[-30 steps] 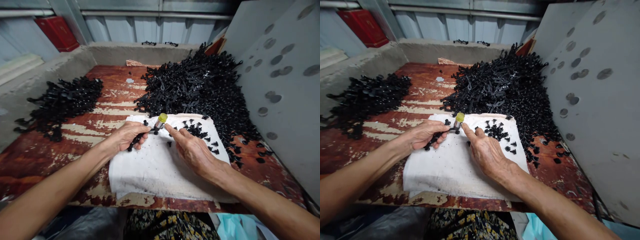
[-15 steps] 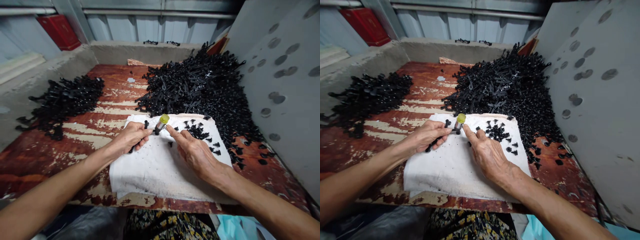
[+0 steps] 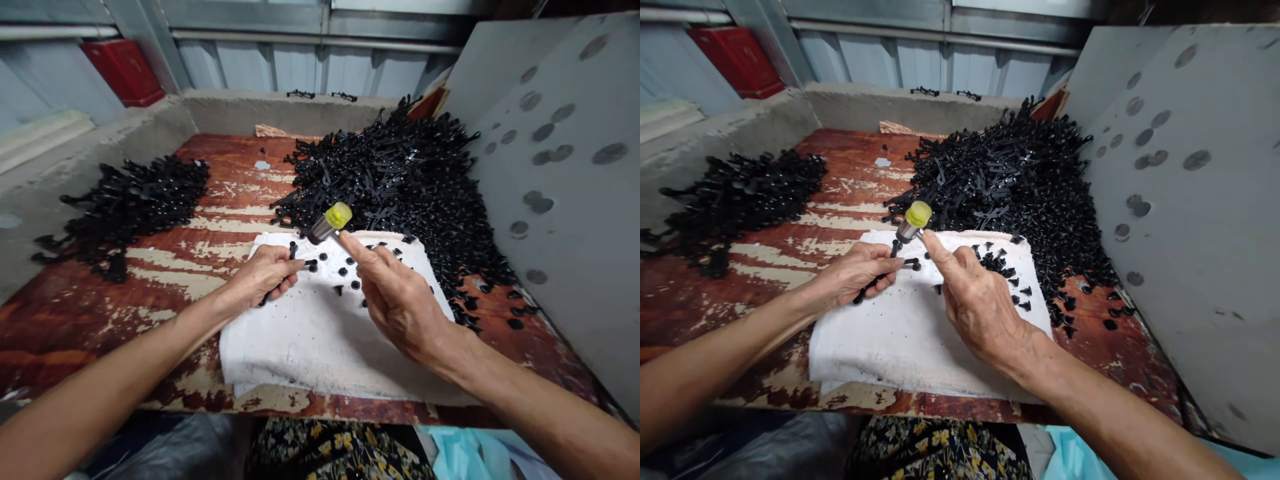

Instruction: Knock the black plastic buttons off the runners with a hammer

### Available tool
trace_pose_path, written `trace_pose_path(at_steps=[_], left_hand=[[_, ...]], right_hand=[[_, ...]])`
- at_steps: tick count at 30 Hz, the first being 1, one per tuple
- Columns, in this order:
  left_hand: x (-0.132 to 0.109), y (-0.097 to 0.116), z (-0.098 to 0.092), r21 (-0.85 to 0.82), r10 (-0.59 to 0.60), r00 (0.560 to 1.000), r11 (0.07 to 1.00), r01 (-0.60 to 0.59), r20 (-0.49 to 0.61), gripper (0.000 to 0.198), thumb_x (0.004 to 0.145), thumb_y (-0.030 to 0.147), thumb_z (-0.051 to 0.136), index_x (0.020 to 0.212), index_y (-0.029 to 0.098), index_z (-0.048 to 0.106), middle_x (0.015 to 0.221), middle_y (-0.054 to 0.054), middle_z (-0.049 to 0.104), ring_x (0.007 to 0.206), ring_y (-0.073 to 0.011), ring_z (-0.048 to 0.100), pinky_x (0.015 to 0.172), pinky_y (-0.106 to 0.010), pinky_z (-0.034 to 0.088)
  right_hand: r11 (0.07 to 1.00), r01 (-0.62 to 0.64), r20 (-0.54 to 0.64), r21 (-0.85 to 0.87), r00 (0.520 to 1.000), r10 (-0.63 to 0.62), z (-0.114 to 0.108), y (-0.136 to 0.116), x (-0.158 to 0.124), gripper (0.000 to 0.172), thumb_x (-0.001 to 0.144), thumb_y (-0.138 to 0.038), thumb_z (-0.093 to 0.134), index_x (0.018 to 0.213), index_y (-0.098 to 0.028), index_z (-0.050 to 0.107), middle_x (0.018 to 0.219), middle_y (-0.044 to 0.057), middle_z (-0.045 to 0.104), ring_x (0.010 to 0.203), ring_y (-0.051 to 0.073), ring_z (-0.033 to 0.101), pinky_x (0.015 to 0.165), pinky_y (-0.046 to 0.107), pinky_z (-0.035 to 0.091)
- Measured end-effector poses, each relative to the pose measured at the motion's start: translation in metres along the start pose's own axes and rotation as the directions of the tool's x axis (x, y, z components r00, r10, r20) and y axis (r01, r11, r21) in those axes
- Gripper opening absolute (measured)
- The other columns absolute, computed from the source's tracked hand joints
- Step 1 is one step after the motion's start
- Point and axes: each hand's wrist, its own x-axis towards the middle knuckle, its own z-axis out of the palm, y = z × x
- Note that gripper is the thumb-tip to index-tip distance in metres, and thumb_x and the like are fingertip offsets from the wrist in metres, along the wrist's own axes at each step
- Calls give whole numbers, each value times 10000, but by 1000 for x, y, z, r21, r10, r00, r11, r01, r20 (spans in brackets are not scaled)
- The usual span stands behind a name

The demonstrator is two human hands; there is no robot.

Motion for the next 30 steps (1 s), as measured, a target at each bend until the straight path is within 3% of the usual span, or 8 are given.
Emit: trace_pose_path(at_steps=[4,8,12,16,20,25,27,30], left_hand=[[-1,1,1,18,5,1000,1000,-4,-18,361,861,78,574,529,168,465,404,42,496,274,-34,376,267,-135,228],[-3,2,0,21,8,1000,1000,-8,4,372,877,100,568,525,163,464,386,49,475,265,-27,350,275,-132,225],[-3,2,0,26,23,1000,999,-23,-11,367,846,92,606,519,166,457,394,47,485,265,-29,360,270,-131,225],[-4,2,1,17,12,1000,1000,-11,-5,371,841,84,609,512,164,460,376,48,476,257,-27,353,266,-127,219],[-4,2,1,21,19,1000,1000,-19,-9,376,848,70,592,507,162,462,381,44,487,257,-30,361,259,-128,224],[0,2,0,-11,-22,1000,1000,22,2,357,860,74,583,525,149,485,391,34,493,272,-40,376,261,-131,244],[0,6,-3,-94,-82,996,992,83,14,317,863,70,572,561,143,507,429,22,521,301,-59,414,283,-148,323],[-6,15,-6,-346,-119,993,930,121,25,236,880,78,539,653,142,538,511,11,565,378,-93,492,380,-231,490]], right_hand=[[995,-6,212,-104,977,29,-1,-4,0,712,784,-8,377,1476,-169,429,825,50,563,464,107,360,480,247,383],[999,-8,35,-49,999,10,-2,-6,-2,632,875,-51,317,1497,-143,385,903,90,579,598,151,486,545,267,444],[991,-2,204,-132,979,29,-1,-3,-2,690,797,-12,373,1470,-148,435,845,67,582,477,117,383,472,256,392],[995,-24,67,-94,997,30,1,-1,-2,660,848,-39,342,1495,-159,384,935,100,598,591,151,489,535,267,448],[992,0,188,-129,982,24,3,-3,-3,673,814,-23,368,1469,-164,433,849,69,589,480,123,391,469,257,401],[995,-51,139,-90,988,63,5,-3,-2,688,802,-16,363,1477,-139,413,924,108,609,547,146,472,524,284,429],[999,-50,203,-7,978,51,5,-3,1,669,791,-20,376,1442,-148,461,844,77,608,518,139,438,522,288,416],[925,-176,97,337,984,151,2,-9,7,465,900,-157,380,1341,-139,526,785,48,603,596,153,495,566,291,428]])
